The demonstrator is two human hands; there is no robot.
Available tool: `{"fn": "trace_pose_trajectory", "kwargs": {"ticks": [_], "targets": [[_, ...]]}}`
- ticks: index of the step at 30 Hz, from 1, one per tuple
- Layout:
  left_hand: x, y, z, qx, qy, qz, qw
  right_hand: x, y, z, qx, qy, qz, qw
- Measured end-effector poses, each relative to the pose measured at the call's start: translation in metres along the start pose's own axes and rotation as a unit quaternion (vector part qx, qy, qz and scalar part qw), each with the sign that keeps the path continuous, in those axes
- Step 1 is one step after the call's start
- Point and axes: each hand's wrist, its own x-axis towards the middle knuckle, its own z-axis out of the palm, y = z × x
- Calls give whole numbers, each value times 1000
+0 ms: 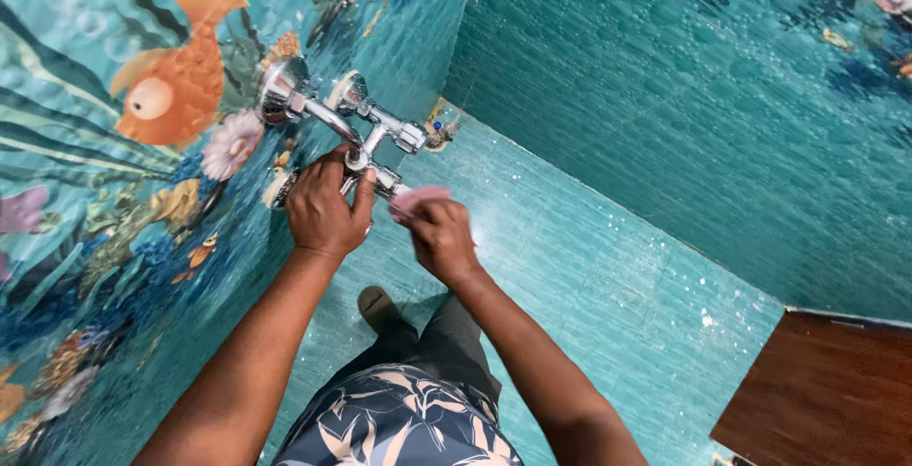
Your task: The person cleans a chrome faucet assembly on a decorated wall by hand with a pink cloth, wiping the main body, handles, and spout.
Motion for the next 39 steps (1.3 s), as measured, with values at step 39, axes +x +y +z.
{"fn": "trace_pose_trajectory", "kwargs": {"ticks": [39], "targets": [[-6,-19,1,-46,-44,-19,998,80,-54,4,65,20,66,995]]}}
